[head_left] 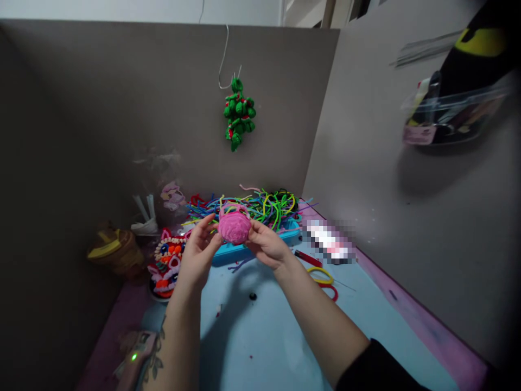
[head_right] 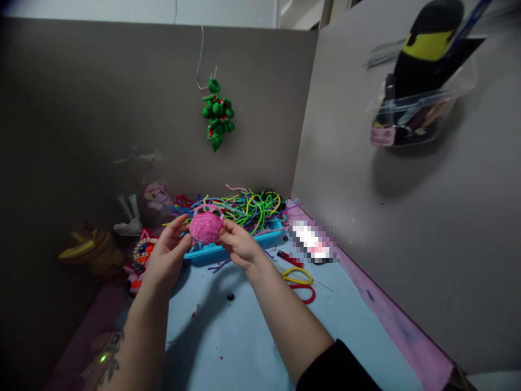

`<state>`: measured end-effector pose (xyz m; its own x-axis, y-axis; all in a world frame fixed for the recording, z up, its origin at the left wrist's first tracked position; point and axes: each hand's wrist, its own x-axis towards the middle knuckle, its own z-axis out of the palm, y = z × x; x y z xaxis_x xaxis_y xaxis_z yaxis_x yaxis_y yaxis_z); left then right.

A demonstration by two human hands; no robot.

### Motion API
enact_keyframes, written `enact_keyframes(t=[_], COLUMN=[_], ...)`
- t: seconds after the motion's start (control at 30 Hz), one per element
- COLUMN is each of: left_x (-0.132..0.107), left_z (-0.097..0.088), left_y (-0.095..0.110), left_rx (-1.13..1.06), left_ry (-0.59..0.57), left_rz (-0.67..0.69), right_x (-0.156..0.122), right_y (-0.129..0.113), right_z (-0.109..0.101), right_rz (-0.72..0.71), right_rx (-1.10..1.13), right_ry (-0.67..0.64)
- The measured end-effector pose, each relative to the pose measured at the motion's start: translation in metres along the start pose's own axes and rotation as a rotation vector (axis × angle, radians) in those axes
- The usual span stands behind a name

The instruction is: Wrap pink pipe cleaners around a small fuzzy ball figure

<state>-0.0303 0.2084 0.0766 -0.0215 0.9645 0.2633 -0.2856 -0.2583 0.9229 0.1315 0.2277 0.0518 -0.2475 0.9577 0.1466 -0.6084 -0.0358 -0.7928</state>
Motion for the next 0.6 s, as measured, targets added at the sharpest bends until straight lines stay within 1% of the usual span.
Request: enact_keyframes(t=[0.1, 0.17, 0.33, 0.43, 0.6], left_x=[-0.003, -0.004, -0.004, -0.003, -0.004], left_z=[0.003, 0.005, 0.004, 0.004, 0.005], left_y=[0.0, 0.0, 0.002, 0.005, 0.005], left_rx=[-0.124, -0.175, -0.166, -0.195, -0.233], left_ry=[-0.063, -0.075, -0.093, -0.079, -0.048], left_rz=[-0.01, 0.009, 0.029, -0.012, -0.105], right_x=[0.0, 0.0, -0.001, -0.001, -0.004], right_y=[0.003, 0.005, 0.006, 0.004, 0.003], right_z=[-0.002, -0.002, -0.004, -0.003, 0.006], right_rz=[-0.001, 0.005, 0.042, 0.086, 0.117], right_rx=[-0.004, -0.006, -0.02, -0.001, -0.027], right_ry=[-0.034, -0.053, -0.089, -0.102, -0.112])
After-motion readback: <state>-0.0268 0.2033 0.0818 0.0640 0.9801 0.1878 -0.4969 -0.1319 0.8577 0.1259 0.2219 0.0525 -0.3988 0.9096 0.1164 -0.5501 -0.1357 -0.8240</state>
